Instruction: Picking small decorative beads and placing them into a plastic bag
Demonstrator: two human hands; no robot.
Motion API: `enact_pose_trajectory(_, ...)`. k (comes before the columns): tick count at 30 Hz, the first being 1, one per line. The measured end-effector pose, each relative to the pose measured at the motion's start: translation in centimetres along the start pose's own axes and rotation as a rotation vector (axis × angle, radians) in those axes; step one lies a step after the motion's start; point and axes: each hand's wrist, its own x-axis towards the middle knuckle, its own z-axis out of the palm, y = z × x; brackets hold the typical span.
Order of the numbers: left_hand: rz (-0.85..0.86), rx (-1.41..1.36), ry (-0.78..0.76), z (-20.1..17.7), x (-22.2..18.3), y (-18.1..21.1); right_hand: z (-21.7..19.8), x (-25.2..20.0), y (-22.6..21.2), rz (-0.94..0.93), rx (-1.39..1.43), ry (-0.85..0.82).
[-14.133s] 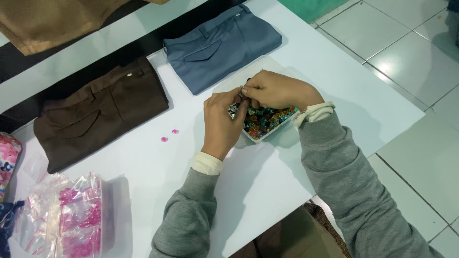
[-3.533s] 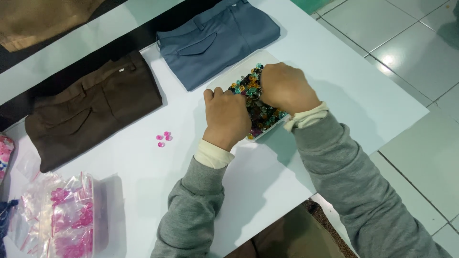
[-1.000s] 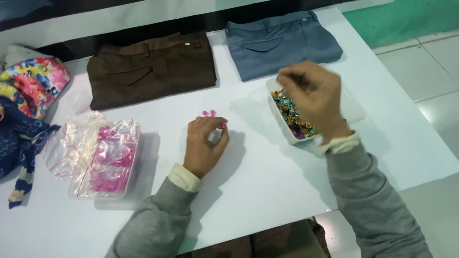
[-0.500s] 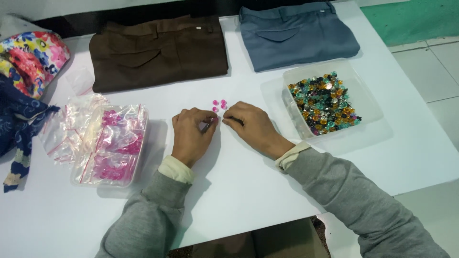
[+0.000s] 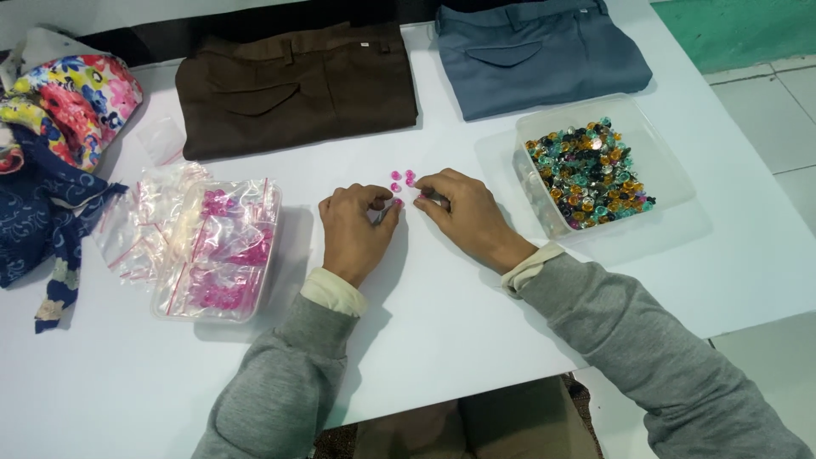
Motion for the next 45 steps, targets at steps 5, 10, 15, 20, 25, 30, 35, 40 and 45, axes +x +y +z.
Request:
enact_pose_trajectory(5, 0.01, -0.003, 0.008, 0.3, 0.1, -0.2, 1.0, 0.5, 0.7, -0.012, 0.028, 0.01)
enact_pose_trajectory(10, 0.012, 0.004, 0.007, 0.4, 0.4, 0.0, 0.8, 0.8, -0.2, -0.055, 0.008, 0.009)
enact_pose_trajectory(15, 0.032, -0.053, 0.064, 0.0, 0.4, 0.0, -0.2, 0.2, -0.9, -0.115, 0.063, 0.12)
enact_pose_trajectory(20, 0.123, -0.214, 0.218, 0.6, 0.3, -0.9, 0.2, -0.7, -0.3, -0.273, 0.019, 0.205)
enact_pose_trajectory(25, 0.128, -0.251, 0.314, 1.1, 0.0, -0.6, 1.0, -1.9, -0.7, -0.368, -0.119, 0.109)
enact_pose_trajectory(30, 0.339, -0.038, 0.332, 2.3, -0.7, -1.0, -2.5, -1.1, -2.4, -0.447, -0.207, 0.137)
enact_pose_trajectory(35, 0.454, -0.05, 0.325, 2.3, -1.3, 2.1, -15.0, 0.9, -1.1, -0.099, -0.016, 0.131)
enact_pose_trajectory(40, 0.491, -0.05, 0.271, 2.3, -0.9, 5.2, -20.9, -0.4, 6.6, 0.131, -0.356, -0.037)
enact_pose_trajectory(45, 0.715, -0.015, 0.231, 2.7, 0.9, 10.4, -21.1, -1.0, 6.6, 0.531, -0.297, -0.236)
